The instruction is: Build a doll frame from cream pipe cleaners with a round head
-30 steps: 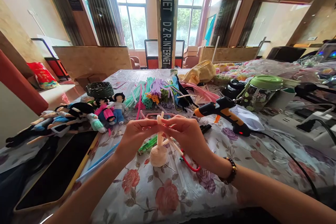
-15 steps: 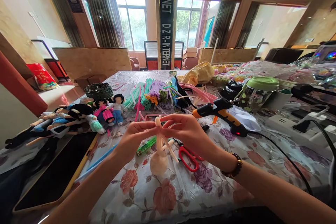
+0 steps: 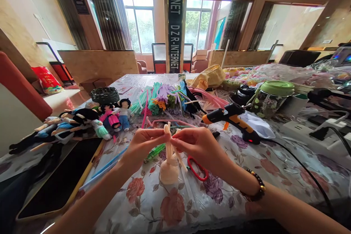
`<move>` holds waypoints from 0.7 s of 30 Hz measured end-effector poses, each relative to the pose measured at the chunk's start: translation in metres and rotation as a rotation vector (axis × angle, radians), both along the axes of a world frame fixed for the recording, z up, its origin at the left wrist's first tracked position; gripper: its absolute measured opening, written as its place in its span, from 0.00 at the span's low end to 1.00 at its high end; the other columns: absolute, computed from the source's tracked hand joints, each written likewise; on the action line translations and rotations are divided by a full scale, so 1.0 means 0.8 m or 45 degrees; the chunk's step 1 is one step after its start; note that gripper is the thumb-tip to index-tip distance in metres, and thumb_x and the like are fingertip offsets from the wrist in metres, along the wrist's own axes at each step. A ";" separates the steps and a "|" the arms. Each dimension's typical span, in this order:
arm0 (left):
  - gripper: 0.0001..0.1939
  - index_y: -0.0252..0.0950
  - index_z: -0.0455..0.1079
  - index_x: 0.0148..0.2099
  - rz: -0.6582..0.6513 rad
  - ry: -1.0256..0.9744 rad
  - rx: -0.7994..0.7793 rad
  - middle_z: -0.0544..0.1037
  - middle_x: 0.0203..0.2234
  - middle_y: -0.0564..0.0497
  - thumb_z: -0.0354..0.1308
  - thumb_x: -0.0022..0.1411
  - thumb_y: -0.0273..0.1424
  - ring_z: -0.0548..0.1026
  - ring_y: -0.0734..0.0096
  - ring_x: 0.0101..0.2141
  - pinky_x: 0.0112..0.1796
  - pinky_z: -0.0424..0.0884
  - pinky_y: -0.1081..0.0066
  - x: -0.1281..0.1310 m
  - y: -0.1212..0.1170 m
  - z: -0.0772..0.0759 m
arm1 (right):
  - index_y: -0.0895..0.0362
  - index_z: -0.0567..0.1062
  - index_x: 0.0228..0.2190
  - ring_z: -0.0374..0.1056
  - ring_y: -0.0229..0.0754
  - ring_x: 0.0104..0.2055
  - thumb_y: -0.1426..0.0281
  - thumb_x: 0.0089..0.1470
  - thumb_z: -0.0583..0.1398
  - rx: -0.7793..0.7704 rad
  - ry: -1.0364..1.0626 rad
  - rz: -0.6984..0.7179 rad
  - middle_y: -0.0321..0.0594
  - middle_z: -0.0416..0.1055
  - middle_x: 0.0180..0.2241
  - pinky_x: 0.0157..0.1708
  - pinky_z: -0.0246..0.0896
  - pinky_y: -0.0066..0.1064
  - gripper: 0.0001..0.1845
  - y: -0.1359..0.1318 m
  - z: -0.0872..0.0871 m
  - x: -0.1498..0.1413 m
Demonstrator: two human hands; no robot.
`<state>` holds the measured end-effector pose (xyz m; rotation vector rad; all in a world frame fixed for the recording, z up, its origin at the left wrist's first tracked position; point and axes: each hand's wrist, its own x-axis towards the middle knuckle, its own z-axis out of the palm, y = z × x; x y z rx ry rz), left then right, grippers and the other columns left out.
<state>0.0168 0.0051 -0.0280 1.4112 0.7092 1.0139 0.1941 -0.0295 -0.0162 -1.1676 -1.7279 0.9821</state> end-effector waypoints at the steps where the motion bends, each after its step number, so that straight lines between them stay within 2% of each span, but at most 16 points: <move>1: 0.11 0.38 0.79 0.38 0.020 0.006 0.008 0.81 0.32 0.50 0.64 0.51 0.35 0.74 0.69 0.32 0.37 0.66 0.71 0.001 -0.002 -0.001 | 0.56 0.79 0.30 0.71 0.40 0.29 0.58 0.50 0.61 0.023 -0.038 -0.014 0.40 0.76 0.28 0.28 0.67 0.29 0.15 -0.003 0.000 0.001; 5: 0.10 0.38 0.80 0.34 0.102 0.051 0.052 0.80 0.29 0.50 0.64 0.50 0.37 0.74 0.69 0.30 0.34 0.66 0.71 0.007 -0.007 -0.003 | 0.56 0.79 0.25 0.66 0.37 0.21 0.56 0.51 0.60 0.134 -0.196 -0.157 0.38 0.73 0.20 0.17 0.57 0.25 0.16 -0.014 -0.002 0.001; 8: 0.09 0.37 0.80 0.32 0.134 0.048 0.078 0.80 0.28 0.49 0.64 0.50 0.36 0.73 0.68 0.30 0.33 0.66 0.70 0.010 -0.009 -0.003 | 0.56 0.78 0.24 0.64 0.36 0.18 0.55 0.50 0.59 0.206 -0.249 -0.250 0.37 0.72 0.17 0.14 0.52 0.25 0.17 -0.018 0.000 -0.004; 14: 0.08 0.38 0.80 0.32 0.121 0.024 0.126 0.79 0.28 0.49 0.64 0.50 0.35 0.73 0.69 0.30 0.33 0.67 0.70 0.010 -0.009 -0.003 | 0.54 0.78 0.26 0.70 0.39 0.23 0.57 0.51 0.60 0.291 -0.299 -0.266 0.38 0.76 0.23 0.20 0.60 0.26 0.14 -0.018 0.003 -0.008; 21: 0.07 0.36 0.79 0.28 0.142 -0.028 -0.016 0.79 0.25 0.49 0.68 0.44 0.34 0.73 0.72 0.27 0.32 0.67 0.71 0.005 -0.003 -0.003 | 0.52 0.78 0.30 0.72 0.40 0.28 0.60 0.52 0.60 0.297 -0.299 -0.174 0.37 0.77 0.27 0.25 0.66 0.28 0.10 -0.013 0.000 0.000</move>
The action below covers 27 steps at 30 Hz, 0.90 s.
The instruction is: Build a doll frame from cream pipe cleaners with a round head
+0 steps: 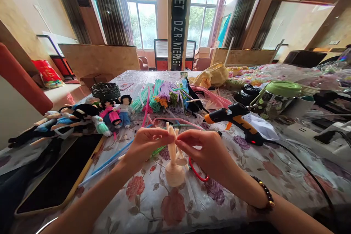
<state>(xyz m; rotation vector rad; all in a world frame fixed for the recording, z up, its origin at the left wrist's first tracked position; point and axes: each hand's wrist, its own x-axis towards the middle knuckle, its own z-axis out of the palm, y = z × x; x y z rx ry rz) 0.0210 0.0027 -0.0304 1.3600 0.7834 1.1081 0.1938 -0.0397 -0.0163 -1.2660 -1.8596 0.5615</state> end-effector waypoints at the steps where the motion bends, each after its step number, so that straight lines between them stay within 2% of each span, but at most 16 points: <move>1: 0.07 0.37 0.79 0.28 0.013 -0.033 -0.012 0.80 0.25 0.49 0.68 0.43 0.34 0.73 0.72 0.27 0.32 0.67 0.71 -0.002 0.002 0.002 | 0.53 0.78 0.30 0.72 0.41 0.29 0.60 0.52 0.60 0.000 0.007 0.007 0.37 0.77 0.28 0.26 0.67 0.28 0.10 0.001 0.000 0.001; 6: 0.06 0.38 0.79 0.26 0.255 -0.253 0.029 0.80 0.25 0.51 0.69 0.42 0.31 0.74 0.73 0.29 0.36 0.68 0.71 -0.017 0.017 0.017 | 0.54 0.78 0.33 0.73 0.42 0.31 0.60 0.50 0.62 0.015 0.109 -0.049 0.40 0.77 0.31 0.31 0.69 0.30 0.12 0.011 -0.001 0.012; 9: 0.06 0.39 0.79 0.28 0.379 -0.395 0.088 0.79 0.24 0.54 0.68 0.42 0.31 0.73 0.75 0.27 0.35 0.68 0.73 -0.028 0.030 0.024 | 0.55 0.77 0.33 0.72 0.40 0.27 0.59 0.46 0.64 0.020 0.193 -0.130 0.39 0.76 0.27 0.26 0.68 0.29 0.15 0.019 -0.001 0.022; 10: 0.06 0.38 0.79 0.28 0.441 -0.432 0.111 0.79 0.24 0.54 0.68 0.43 0.31 0.72 0.77 0.26 0.33 0.68 0.73 -0.032 0.033 0.026 | 0.56 0.76 0.33 0.71 0.39 0.25 0.59 0.45 0.64 0.015 0.206 -0.151 0.39 0.76 0.26 0.25 0.66 0.29 0.15 0.021 -0.001 0.025; 12: 0.07 0.38 0.78 0.26 0.655 -0.546 0.213 0.79 0.22 0.56 0.70 0.39 0.29 0.71 0.78 0.25 0.33 0.68 0.75 -0.038 0.040 0.030 | 0.56 0.76 0.32 0.70 0.39 0.24 0.59 0.45 0.64 0.021 0.204 -0.178 0.38 0.75 0.25 0.24 0.66 0.29 0.14 0.027 -0.001 0.031; 14: 0.09 0.38 0.78 0.25 0.831 -0.597 0.263 0.78 0.22 0.56 0.71 0.35 0.28 0.72 0.77 0.26 0.34 0.69 0.74 -0.043 0.045 0.034 | 0.55 0.76 0.33 0.70 0.39 0.27 0.60 0.47 0.63 0.036 0.182 -0.179 0.38 0.75 0.26 0.28 0.66 0.29 0.13 0.034 -0.002 0.037; 16: 0.09 0.39 0.78 0.25 0.927 -0.622 0.276 0.79 0.23 0.56 0.71 0.35 0.28 0.73 0.77 0.27 0.35 0.69 0.74 -0.046 0.047 0.037 | 0.55 0.76 0.34 0.71 0.39 0.30 0.61 0.48 0.63 0.039 0.182 -0.158 0.38 0.75 0.28 0.32 0.67 0.30 0.13 0.041 -0.006 0.042; 20: 0.09 0.40 0.78 0.26 0.940 -0.564 0.259 0.79 0.23 0.56 0.70 0.37 0.28 0.73 0.77 0.28 0.34 0.69 0.76 -0.048 0.051 0.035 | 0.56 0.75 0.37 0.70 0.39 0.31 0.61 0.49 0.62 -0.006 0.213 -0.086 0.39 0.74 0.29 0.33 0.66 0.31 0.15 0.053 -0.018 0.049; 24: 0.10 0.38 0.78 0.27 0.899 -0.429 0.260 0.79 0.23 0.55 0.71 0.36 0.29 0.72 0.76 0.27 0.33 0.68 0.75 -0.045 0.055 0.023 | 0.57 0.75 0.37 0.71 0.40 0.31 0.62 0.48 0.62 -0.059 0.232 -0.034 0.40 0.74 0.29 0.33 0.67 0.32 0.15 0.058 -0.025 0.045; 27: 0.11 0.37 0.79 0.28 0.844 -0.290 0.208 0.77 0.20 0.55 0.70 0.36 0.31 0.71 0.75 0.25 0.30 0.67 0.74 -0.042 0.055 0.015 | 0.58 0.76 0.36 0.72 0.41 0.32 0.64 0.47 0.63 -0.040 0.134 -0.013 0.40 0.75 0.29 0.34 0.67 0.31 0.14 0.059 -0.028 0.037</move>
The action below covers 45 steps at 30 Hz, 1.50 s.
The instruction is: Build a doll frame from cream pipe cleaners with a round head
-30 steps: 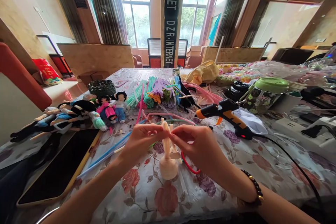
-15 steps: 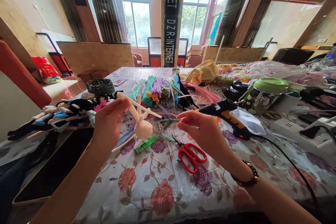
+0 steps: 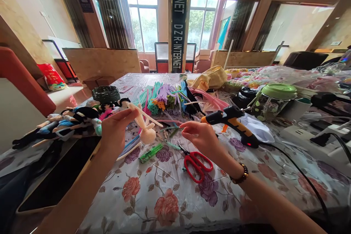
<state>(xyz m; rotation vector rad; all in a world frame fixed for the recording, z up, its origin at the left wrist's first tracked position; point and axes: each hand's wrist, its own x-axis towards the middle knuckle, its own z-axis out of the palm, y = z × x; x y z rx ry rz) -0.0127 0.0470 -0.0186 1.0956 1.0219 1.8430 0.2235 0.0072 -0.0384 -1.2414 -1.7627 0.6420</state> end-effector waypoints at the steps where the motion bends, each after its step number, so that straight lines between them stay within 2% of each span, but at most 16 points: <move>1: 0.11 0.36 0.79 0.28 -0.019 0.032 -0.026 0.76 0.19 0.55 0.71 0.36 0.31 0.71 0.76 0.25 0.30 0.67 0.74 0.001 -0.001 -0.002 | 0.58 0.76 0.35 0.71 0.40 0.31 0.64 0.48 0.62 0.023 -0.060 0.000 0.39 0.75 0.27 0.33 0.66 0.30 0.12 0.000 -0.001 -0.003; 4: 0.12 0.36 0.79 0.28 -0.042 0.079 -0.055 0.75 0.18 0.55 0.71 0.36 0.31 0.69 0.77 0.23 0.29 0.66 0.74 0.003 -0.003 -0.003 | 0.57 0.77 0.30 0.69 0.38 0.26 0.67 0.51 0.60 0.141 -0.257 -0.042 0.36 0.75 0.24 0.29 0.63 0.29 0.07 0.005 -0.001 -0.016; 8: 0.11 0.38 0.79 0.28 -0.036 0.060 -0.045 0.74 0.18 0.56 0.70 0.36 0.32 0.68 0.78 0.23 0.29 0.65 0.75 0.004 -0.004 -0.003 | 0.57 0.79 0.31 0.71 0.39 0.34 0.76 0.51 0.58 0.270 -0.458 -0.088 0.38 0.77 0.32 0.37 0.60 0.28 0.09 0.017 0.005 -0.038; 11: 0.11 0.38 0.79 0.28 -0.028 0.078 -0.047 0.73 0.17 0.56 0.70 0.36 0.32 0.67 0.79 0.22 0.28 0.64 0.75 0.003 -0.003 -0.004 | 0.57 0.79 0.34 0.70 0.39 0.34 0.73 0.53 0.58 0.167 -0.694 -0.106 0.41 0.77 0.34 0.36 0.58 0.27 0.10 0.026 0.013 -0.054; 14: 0.10 0.38 0.79 0.28 -0.051 0.101 -0.050 0.72 0.16 0.57 0.70 0.37 0.32 0.65 0.80 0.22 0.28 0.63 0.75 0.002 -0.002 -0.006 | 0.58 0.81 0.29 0.70 0.41 0.33 0.69 0.52 0.59 0.045 -0.881 -0.096 0.45 0.77 0.31 0.32 0.55 0.28 0.10 0.035 0.018 -0.067; 17: 0.10 0.38 0.79 0.28 -0.057 0.142 -0.036 0.72 0.16 0.57 0.69 0.38 0.33 0.66 0.79 0.22 0.28 0.63 0.75 0.002 -0.002 -0.007 | 0.58 0.81 0.24 0.70 0.43 0.30 0.68 0.49 0.59 -0.040 -0.940 -0.062 0.47 0.76 0.26 0.28 0.52 0.29 0.11 0.043 0.017 -0.077; 22: 0.11 0.38 0.80 0.29 -0.061 0.159 -0.014 0.76 0.21 0.55 0.69 0.38 0.33 0.67 0.77 0.24 0.28 0.64 0.75 0.001 -0.003 -0.007 | 0.62 0.80 0.25 0.69 0.46 0.31 0.67 0.44 0.61 -0.135 -0.967 -0.064 0.51 0.76 0.28 0.26 0.50 0.30 0.10 0.059 0.011 -0.088; 24: 0.11 0.38 0.80 0.29 -0.046 0.157 -0.019 0.77 0.21 0.55 0.69 0.37 0.33 0.67 0.77 0.24 0.28 0.63 0.75 0.001 -0.002 -0.006 | 0.62 0.79 0.24 0.68 0.45 0.31 0.70 0.43 0.61 -0.170 -0.932 -0.048 0.49 0.75 0.27 0.26 0.49 0.29 0.08 0.065 0.011 -0.086; 27: 0.11 0.37 0.80 0.29 -0.035 0.145 -0.042 0.76 0.20 0.55 0.70 0.37 0.33 0.67 0.78 0.23 0.27 0.63 0.75 0.000 -0.002 -0.005 | 0.61 0.78 0.20 0.64 0.38 0.25 0.72 0.42 0.60 -0.243 -0.815 0.027 0.41 0.72 0.21 0.24 0.47 0.28 0.07 0.075 0.012 -0.076; 31: 0.10 0.38 0.79 0.28 -0.067 0.086 -0.065 0.74 0.18 0.56 0.69 0.38 0.34 0.67 0.78 0.23 0.28 0.63 0.75 0.000 -0.003 -0.005 | 0.62 0.76 0.22 0.56 0.32 0.21 0.67 0.45 0.58 -0.329 -0.578 0.119 0.35 0.65 0.18 0.21 0.46 0.26 0.11 0.083 0.010 -0.054; 33: 0.10 0.38 0.79 0.29 -0.097 0.096 -0.056 0.76 0.19 0.55 0.69 0.39 0.33 0.68 0.78 0.23 0.28 0.63 0.76 0.001 -0.005 -0.004 | 0.63 0.76 0.25 0.54 0.31 0.20 0.63 0.47 0.57 -0.362 -0.448 0.157 0.34 0.64 0.18 0.20 0.47 0.26 0.15 0.081 0.009 -0.044; 37: 0.09 0.38 0.79 0.28 -0.189 0.188 -0.060 0.78 0.23 0.54 0.70 0.39 0.32 0.68 0.78 0.24 0.28 0.63 0.76 0.006 -0.013 -0.002 | 0.63 0.76 0.32 0.56 0.31 0.23 0.56 0.48 0.57 -0.369 -0.108 0.173 0.36 0.67 0.24 0.23 0.51 0.26 0.22 0.069 0.014 -0.031; 40: 0.10 0.38 0.79 0.29 -0.227 0.278 -0.102 0.79 0.23 0.53 0.70 0.39 0.34 0.68 0.77 0.24 0.28 0.64 0.76 0.010 -0.019 -0.002 | 0.60 0.76 0.31 0.59 0.31 0.25 0.56 0.44 0.63 -0.347 0.343 0.219 0.35 0.68 0.26 0.29 0.56 0.26 0.19 0.052 0.031 -0.029; 41: 0.10 0.38 0.80 0.29 -0.234 0.314 -0.105 0.79 0.23 0.53 0.70 0.39 0.34 0.69 0.77 0.24 0.28 0.64 0.75 0.012 -0.020 -0.002 | 0.59 0.77 0.30 0.59 0.30 0.26 0.57 0.44 0.64 -0.329 0.422 0.246 0.35 0.68 0.26 0.30 0.57 0.26 0.17 0.045 0.038 -0.031; 45: 0.11 0.37 0.80 0.30 -0.290 0.432 -0.081 0.80 0.25 0.52 0.69 0.42 0.36 0.71 0.74 0.27 0.32 0.66 0.74 0.014 -0.022 -0.004 | 0.57 0.78 0.29 0.63 0.33 0.29 0.60 0.45 0.64 -0.217 0.441 0.290 0.35 0.71 0.27 0.34 0.59 0.27 0.13 0.019 0.056 -0.048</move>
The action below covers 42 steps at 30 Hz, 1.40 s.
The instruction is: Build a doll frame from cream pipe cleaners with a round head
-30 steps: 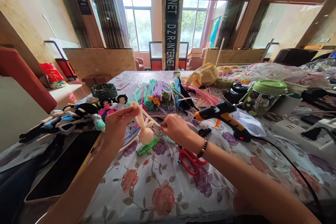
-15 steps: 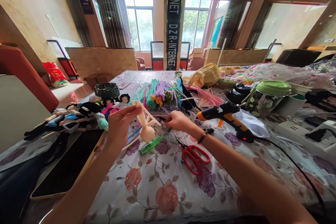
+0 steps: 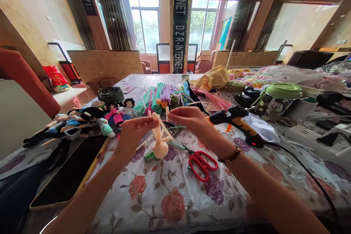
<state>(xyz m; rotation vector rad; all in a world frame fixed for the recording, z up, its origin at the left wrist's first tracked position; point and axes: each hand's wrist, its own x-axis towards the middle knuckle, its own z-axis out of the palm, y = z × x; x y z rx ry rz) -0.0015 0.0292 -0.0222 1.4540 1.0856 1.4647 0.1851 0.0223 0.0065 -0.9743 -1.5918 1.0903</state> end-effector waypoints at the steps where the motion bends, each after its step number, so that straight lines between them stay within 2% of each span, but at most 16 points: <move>1: 0.11 0.37 0.80 0.30 -0.016 0.017 0.000 0.80 0.26 0.51 0.68 0.42 0.36 0.72 0.73 0.28 0.33 0.67 0.74 0.000 0.000 0.000 | 0.57 0.78 0.30 0.65 0.34 0.32 0.60 0.45 0.64 0.012 -0.002 -0.021 0.36 0.73 0.29 0.35 0.60 0.28 0.13 -0.004 0.000 -0.005; 6: 0.12 0.36 0.80 0.33 -0.039 0.143 -0.015 0.81 0.28 0.50 0.68 0.44 0.36 0.73 0.69 0.29 0.33 0.67 0.72 0.001 -0.004 0.003 | 0.57 0.78 0.29 0.70 0.40 0.35 0.58 0.42 0.65 0.141 -0.008 -0.094 0.39 0.76 0.31 0.39 0.64 0.32 0.15 -0.003 -0.012 -0.021; 11: 0.10 0.37 0.80 0.32 -0.064 0.197 -0.015 0.81 0.27 0.50 0.68 0.42 0.32 0.74 0.67 0.28 0.33 0.68 0.70 0.003 -0.010 0.009 | 0.58 0.77 0.28 0.71 0.40 0.33 0.56 0.41 0.65 0.126 -0.038 -0.140 0.39 0.76 0.30 0.38 0.66 0.34 0.17 -0.001 -0.017 -0.020; 18: 0.08 0.36 0.80 0.32 -0.117 0.186 -0.042 0.81 0.27 0.50 0.67 0.44 0.29 0.76 0.65 0.31 0.35 0.70 0.70 0.004 -0.011 0.011 | 0.59 0.77 0.26 0.70 0.38 0.31 0.62 0.44 0.65 0.191 -0.070 -0.234 0.38 0.76 0.27 0.33 0.66 0.29 0.12 -0.003 -0.019 -0.024; 27: 0.10 0.35 0.80 0.32 -0.118 0.185 -0.063 0.82 0.29 0.49 0.67 0.43 0.29 0.76 0.64 0.32 0.36 0.70 0.69 0.004 -0.012 0.011 | 0.58 0.77 0.27 0.71 0.40 0.32 0.63 0.47 0.63 0.281 -0.128 -0.301 0.38 0.76 0.28 0.34 0.66 0.30 0.10 -0.002 -0.020 -0.027; 37: 0.11 0.36 0.80 0.34 -0.131 0.160 -0.023 0.82 0.29 0.49 0.67 0.44 0.31 0.75 0.67 0.29 0.33 0.69 0.70 0.004 -0.006 0.004 | 0.57 0.77 0.28 0.71 0.40 0.33 0.59 0.43 0.64 0.181 0.000 -0.251 0.39 0.76 0.30 0.37 0.67 0.33 0.14 -0.001 -0.015 -0.014; 39: 0.11 0.36 0.80 0.34 -0.123 0.153 -0.015 0.82 0.29 0.49 0.67 0.44 0.32 0.75 0.68 0.28 0.32 0.68 0.70 0.003 -0.005 0.002 | 0.57 0.77 0.29 0.71 0.39 0.32 0.58 0.43 0.64 0.118 -0.055 -0.265 0.40 0.76 0.29 0.35 0.66 0.33 0.15 -0.002 -0.013 -0.004; 42: 0.12 0.36 0.80 0.34 -0.119 0.161 -0.012 0.82 0.28 0.49 0.67 0.44 0.33 0.74 0.70 0.27 0.31 0.67 0.71 0.003 -0.003 0.001 | 0.58 0.78 0.28 0.69 0.39 0.28 0.58 0.43 0.64 0.045 -0.292 -0.251 0.41 0.76 0.27 0.30 0.64 0.31 0.16 0.000 -0.013 0.019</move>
